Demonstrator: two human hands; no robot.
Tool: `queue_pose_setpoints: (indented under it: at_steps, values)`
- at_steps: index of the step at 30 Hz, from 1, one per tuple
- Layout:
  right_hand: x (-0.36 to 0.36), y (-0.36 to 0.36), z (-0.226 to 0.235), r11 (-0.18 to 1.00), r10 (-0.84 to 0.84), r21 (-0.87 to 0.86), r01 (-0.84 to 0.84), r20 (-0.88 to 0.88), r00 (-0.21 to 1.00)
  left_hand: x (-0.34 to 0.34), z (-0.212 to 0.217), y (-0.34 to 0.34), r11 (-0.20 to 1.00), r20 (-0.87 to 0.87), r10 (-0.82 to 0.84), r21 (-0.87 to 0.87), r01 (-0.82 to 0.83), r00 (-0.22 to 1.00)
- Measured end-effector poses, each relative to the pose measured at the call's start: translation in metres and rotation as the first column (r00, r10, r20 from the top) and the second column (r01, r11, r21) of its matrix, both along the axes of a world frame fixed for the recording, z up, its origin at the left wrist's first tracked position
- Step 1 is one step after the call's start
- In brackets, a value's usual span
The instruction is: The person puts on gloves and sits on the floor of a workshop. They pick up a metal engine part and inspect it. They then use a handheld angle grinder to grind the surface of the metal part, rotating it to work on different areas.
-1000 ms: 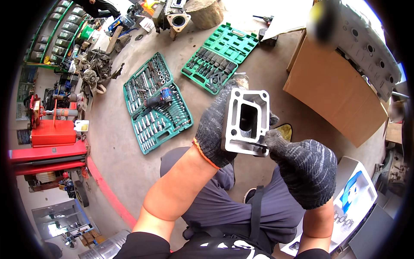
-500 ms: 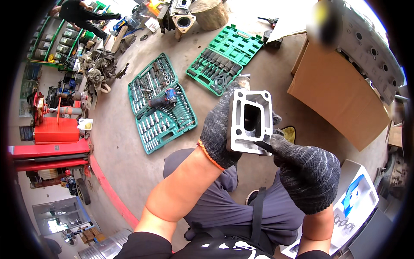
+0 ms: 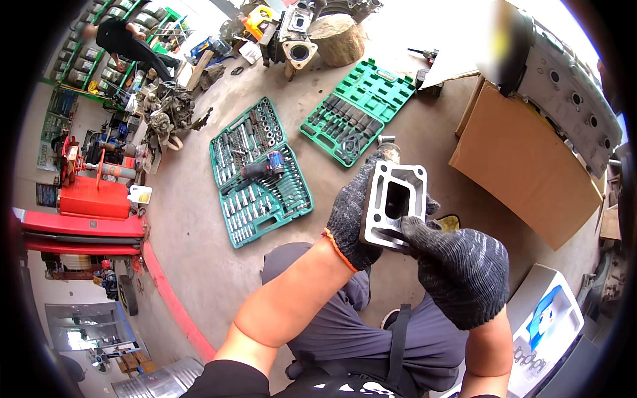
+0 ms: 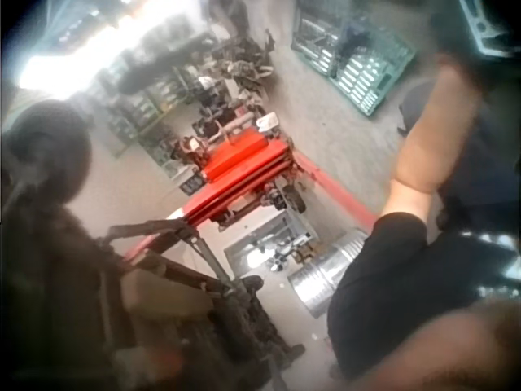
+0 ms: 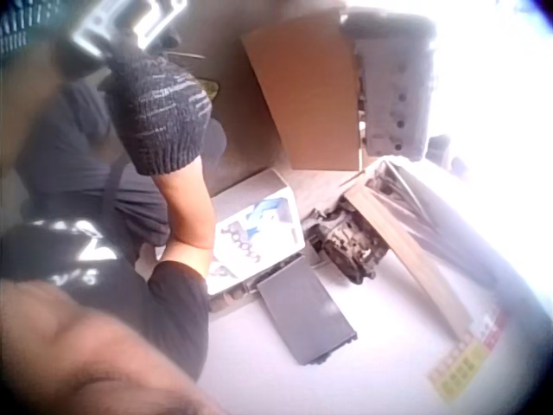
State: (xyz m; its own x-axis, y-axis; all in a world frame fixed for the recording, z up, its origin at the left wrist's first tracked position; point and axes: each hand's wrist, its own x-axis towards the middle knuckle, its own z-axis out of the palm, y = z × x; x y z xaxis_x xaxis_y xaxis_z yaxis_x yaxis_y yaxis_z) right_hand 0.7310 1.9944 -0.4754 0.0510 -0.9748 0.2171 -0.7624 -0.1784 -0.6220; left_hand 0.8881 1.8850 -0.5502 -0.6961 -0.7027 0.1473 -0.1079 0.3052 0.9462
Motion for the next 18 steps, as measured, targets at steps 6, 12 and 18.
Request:
queue_pose_setpoints:
  at_steps: [6,12,18]
  values:
    - [0.006,-0.005,-0.015,0.980,-0.011,-0.194,0.038,0.139,0.990,0.003,0.009,0.001,0.549,-0.421,0.298,0.810,0.207,0.857]
    - [0.005,-0.017,0.000,0.992,0.092,-0.090,-0.090,0.019,0.996,0.004,0.011,-0.007,0.918,0.121,0.050,-0.397,0.002,0.991]
    - [0.003,-0.006,0.003,0.997,0.082,0.001,-0.083,-0.032,0.996,0.003,0.001,0.006,0.797,-0.248,0.206,0.604,-0.015,0.947]
